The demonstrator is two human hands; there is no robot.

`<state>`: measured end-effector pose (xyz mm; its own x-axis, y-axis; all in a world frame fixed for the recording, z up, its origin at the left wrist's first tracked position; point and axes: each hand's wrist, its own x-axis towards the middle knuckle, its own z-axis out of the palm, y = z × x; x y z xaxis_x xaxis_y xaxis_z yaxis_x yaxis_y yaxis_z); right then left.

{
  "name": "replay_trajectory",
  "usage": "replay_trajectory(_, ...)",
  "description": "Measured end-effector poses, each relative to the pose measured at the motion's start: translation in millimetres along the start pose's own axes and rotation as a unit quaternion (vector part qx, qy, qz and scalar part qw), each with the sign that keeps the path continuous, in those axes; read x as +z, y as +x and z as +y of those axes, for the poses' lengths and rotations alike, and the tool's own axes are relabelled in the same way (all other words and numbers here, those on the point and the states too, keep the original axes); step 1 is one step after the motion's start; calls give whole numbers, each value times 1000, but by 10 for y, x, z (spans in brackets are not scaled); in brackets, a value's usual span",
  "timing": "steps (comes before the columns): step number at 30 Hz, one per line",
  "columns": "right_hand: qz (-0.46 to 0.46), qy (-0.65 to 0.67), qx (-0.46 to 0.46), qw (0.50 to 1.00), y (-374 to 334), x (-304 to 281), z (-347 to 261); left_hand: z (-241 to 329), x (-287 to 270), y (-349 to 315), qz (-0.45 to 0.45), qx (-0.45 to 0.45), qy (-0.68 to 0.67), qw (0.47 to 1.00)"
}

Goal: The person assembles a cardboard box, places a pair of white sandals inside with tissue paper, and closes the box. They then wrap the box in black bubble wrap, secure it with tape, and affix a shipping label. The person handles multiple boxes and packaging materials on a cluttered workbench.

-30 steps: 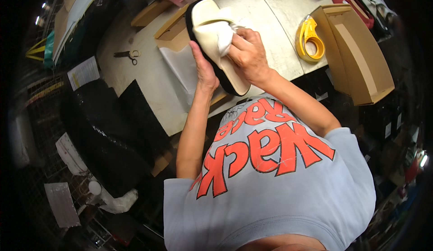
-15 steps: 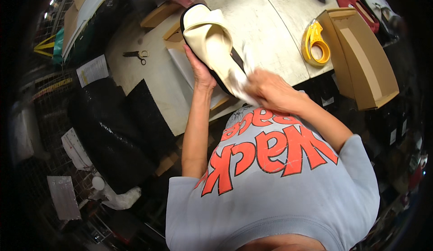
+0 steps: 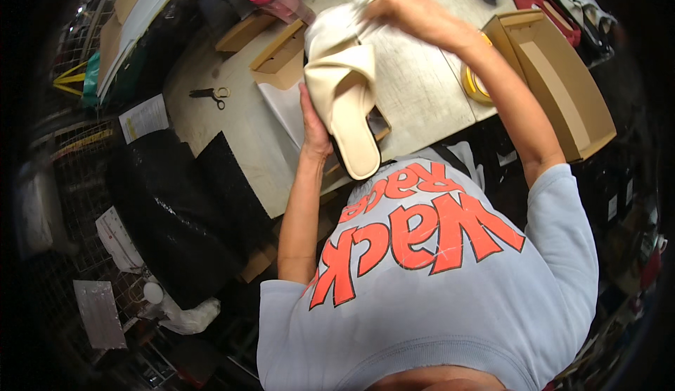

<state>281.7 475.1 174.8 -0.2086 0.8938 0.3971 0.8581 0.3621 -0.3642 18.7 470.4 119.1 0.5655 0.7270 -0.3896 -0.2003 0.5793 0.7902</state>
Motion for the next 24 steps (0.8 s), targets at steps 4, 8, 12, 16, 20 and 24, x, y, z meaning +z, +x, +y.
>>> replay_trajectory(4,84,162,123,976,-136,-55,397,28,-85,-97,28,4,-41,999)
replay_trajectory(8,290,166,91,938,-362,33,-44,-1,-70,-98,65,10,-43,997)
replay_trajectory(12,235,126,21,964,-341,301,-978,-49,31,-11,63,53,-73,994)
replay_trajectory(16,-205,379,-73,899,-734,231,-1172,44,-60,72,4,21,-171,985)
replay_trajectory(20,-233,279,98,926,-886,2,-628,144,-253,76,-26,43,-197,979)
replay_trajectory(24,-105,-21,259,960,-707,-102,-329,188,-260,60,-35,53,-174,983)
